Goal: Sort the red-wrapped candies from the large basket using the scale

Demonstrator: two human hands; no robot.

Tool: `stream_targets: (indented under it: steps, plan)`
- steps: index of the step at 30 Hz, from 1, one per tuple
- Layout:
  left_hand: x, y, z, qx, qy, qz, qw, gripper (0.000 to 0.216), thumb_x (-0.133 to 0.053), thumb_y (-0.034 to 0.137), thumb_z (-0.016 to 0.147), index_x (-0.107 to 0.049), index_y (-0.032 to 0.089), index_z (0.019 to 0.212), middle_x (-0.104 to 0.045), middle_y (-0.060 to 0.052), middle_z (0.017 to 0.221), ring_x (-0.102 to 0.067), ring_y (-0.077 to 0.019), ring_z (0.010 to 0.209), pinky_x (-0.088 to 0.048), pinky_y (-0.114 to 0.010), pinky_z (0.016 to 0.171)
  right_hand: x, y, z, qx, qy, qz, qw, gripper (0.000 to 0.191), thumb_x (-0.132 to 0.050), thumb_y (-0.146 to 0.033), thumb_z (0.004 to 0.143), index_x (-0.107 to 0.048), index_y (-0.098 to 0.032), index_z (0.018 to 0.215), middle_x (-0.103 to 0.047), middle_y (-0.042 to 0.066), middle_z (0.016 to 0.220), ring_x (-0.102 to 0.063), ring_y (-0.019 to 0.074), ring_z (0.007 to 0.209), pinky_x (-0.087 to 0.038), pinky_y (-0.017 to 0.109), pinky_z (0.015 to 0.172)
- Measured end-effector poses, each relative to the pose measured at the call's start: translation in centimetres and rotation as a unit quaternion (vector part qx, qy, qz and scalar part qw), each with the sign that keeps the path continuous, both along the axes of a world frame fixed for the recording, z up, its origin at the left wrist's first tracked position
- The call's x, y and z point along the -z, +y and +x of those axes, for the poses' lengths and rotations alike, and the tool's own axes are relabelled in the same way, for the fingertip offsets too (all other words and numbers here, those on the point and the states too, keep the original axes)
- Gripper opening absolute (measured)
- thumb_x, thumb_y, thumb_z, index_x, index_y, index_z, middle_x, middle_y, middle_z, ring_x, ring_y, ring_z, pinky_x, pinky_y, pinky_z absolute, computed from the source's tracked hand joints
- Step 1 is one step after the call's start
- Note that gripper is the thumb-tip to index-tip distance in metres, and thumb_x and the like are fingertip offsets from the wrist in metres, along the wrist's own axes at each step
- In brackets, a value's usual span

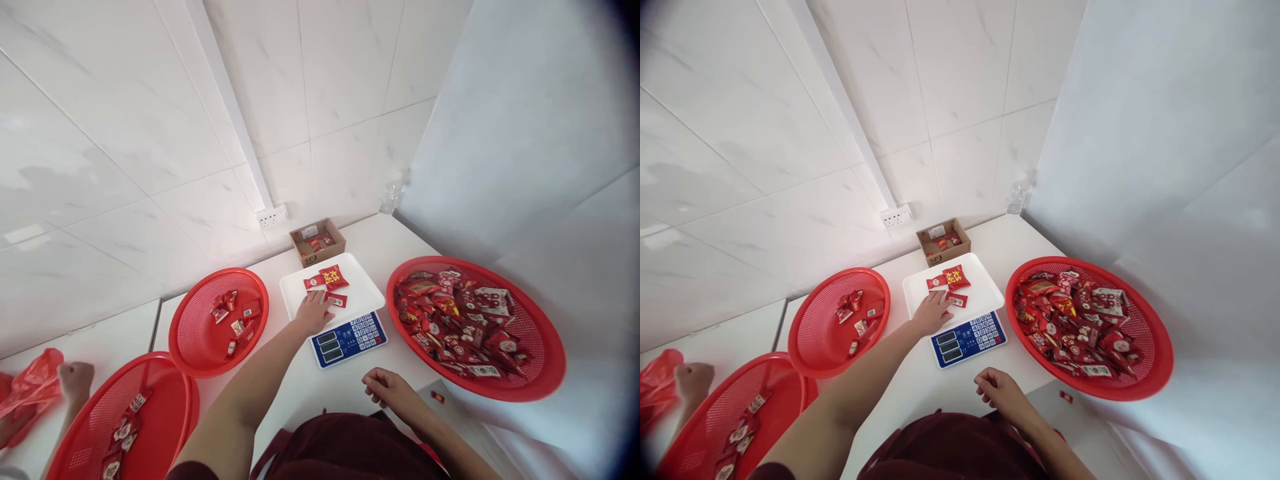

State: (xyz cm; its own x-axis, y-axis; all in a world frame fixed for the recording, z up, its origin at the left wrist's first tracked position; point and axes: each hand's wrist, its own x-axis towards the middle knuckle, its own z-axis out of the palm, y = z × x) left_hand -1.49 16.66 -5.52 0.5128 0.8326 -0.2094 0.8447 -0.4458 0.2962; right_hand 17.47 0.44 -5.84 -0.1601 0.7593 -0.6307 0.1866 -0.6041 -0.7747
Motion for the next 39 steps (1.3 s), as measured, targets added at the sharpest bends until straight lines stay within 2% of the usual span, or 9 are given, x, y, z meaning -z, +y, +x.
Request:
stream_targets:
  steps: [6, 8, 11, 13, 17, 20, 23, 27, 39]
  plan:
    - [-0.5, -1.1, -0.7, -0.017, -0.033, -0.001, 0.999, 0.047, -0.043, 0.042, 0.085, -0.043, 0.024, 0.129, -0.035, -0.01, 0.14, -0.027, -0.0278, 0.131, -0.026, -0.045, 0.105, 0.1, -0.2, 0.2, -0.002, -0.009, 0.007, 1.0, 0.026, -0.053, -0.045, 0.068, -0.056, -0.019, 0.071, -0.063, 0.001, 0.068, -0.054, 0.0117, 0.058, -0.041, 0.023, 0.054]
    - [-1.0, -2.5, -1.6, -0.06, -0.099, -0.003, 0.993, 0.045, -0.042, 0.04, 0.086, -0.044, 0.022, 0.128, -0.038, -0.01, 0.138, -0.031, -0.0249, 0.129, -0.03, -0.041, 0.104, 0.3, -0.2, 0.4, -0.001, -0.02, 0.019, 1.0, 0.027, -0.051, -0.046, 0.069, -0.057, -0.019, 0.071, -0.064, 0.001, 0.069, -0.055, 0.0127, 0.059, -0.042, 0.024, 0.054]
    - [-1.6, -5.6, -3.0, -0.156, -0.216, -0.022, 0.964, 0.034, -0.039, 0.035, 0.087, -0.053, 0.022, 0.115, -0.054, -0.007, 0.123, -0.048, -0.0194, 0.115, -0.039, -0.035, 0.096, 0.7, 0.3, 1.8, 0.031, -0.092, 0.085, 0.992, 0.03, -0.046, -0.047, 0.072, -0.058, -0.02, 0.074, -0.065, 0.003, 0.07, -0.058, 0.0163, 0.062, -0.045, 0.028, 0.058]
    - [-1.7, -8.0, -4.0, -0.222, -0.263, -0.051, 0.937, 0.026, -0.039, 0.031, 0.085, -0.059, 0.022, 0.1, -0.063, -0.005, 0.103, -0.057, -0.0167, 0.095, -0.045, -0.032, 0.086, 1.2, 0.9, 3.3, 0.062, -0.184, 0.162, 0.967, 0.031, -0.043, -0.046, 0.074, -0.059, -0.02, 0.08, -0.066, 0.006, 0.078, -0.061, 0.0196, 0.071, -0.048, 0.032, 0.066]
    - [-1.1, -12.6, -5.4, -0.312, -0.31, -0.145, 0.886, 0.015, -0.042, 0.019, 0.076, -0.057, 0.02, 0.079, -0.063, -0.001, 0.076, -0.06, -0.0145, 0.074, -0.047, -0.028, 0.072, 2.9, 2.2, 6.5, 0.061, -0.38, 0.323, 0.865, 0.038, -0.039, -0.037, 0.078, -0.057, -0.015, 0.104, -0.061, 0.015, 0.108, -0.054, 0.027, 0.103, -0.041, 0.04, 0.09]
    - [-0.4, -14.9, -5.8, -0.346, -0.316, -0.199, 0.861, 0.016, -0.04, 0.012, 0.072, -0.054, 0.02, 0.073, -0.062, 0.0, 0.071, -0.06, -0.0131, 0.071, -0.046, -0.025, 0.069, 4.7, 2.6, 7.6, 0.02, -0.46, 0.343, 0.819, 0.045, -0.039, -0.034, 0.08, -0.049, -0.012, 0.118, -0.059, 0.018, 0.115, -0.051, 0.0295, 0.109, -0.041, 0.043, 0.091]
    - [0.3, -16.1, -5.9, -0.357, -0.317, -0.223, 0.85, 0.017, -0.039, 0.011, 0.07, -0.054, 0.019, 0.071, -0.061, 0.0, 0.071, -0.059, -0.0128, 0.069, -0.045, -0.025, 0.067, 5.8, 2.3, 7.5, -0.026, -0.516, 0.322, 0.794, 0.049, -0.035, -0.032, 0.083, -0.042, -0.009, 0.126, -0.059, 0.02, 0.115, -0.053, 0.0312, 0.106, -0.043, 0.045, 0.085]
    - [0.6, -16.5, -6.0, -0.347, -0.326, -0.228, 0.849, 0.017, -0.04, 0.012, 0.071, -0.055, 0.019, 0.073, -0.061, 0.0, 0.072, -0.059, -0.0131, 0.069, -0.045, -0.026, 0.068, 5.7, 1.8, 7.0, -0.056, -0.561, 0.318, 0.762, 0.05, -0.033, -0.03, 0.085, -0.039, -0.007, 0.128, -0.058, 0.021, 0.116, -0.055, 0.0313, 0.104, -0.044, 0.044, 0.083]
    - [0.3, -16.2, -5.2, -0.319, -0.319, -0.225, 0.864, 0.017, -0.041, 0.012, 0.073, -0.056, 0.02, 0.076, -0.063, 0.001, 0.074, -0.059, -0.0122, 0.072, -0.045, -0.024, 0.07, 5.5, 1.7, 6.8, -0.058, -0.574, 0.313, 0.754, 0.05, -0.033, -0.028, 0.084, -0.036, -0.008, 0.13, -0.058, 0.02, 0.117, -0.055, 0.0305, 0.103, -0.043, 0.043, 0.083]
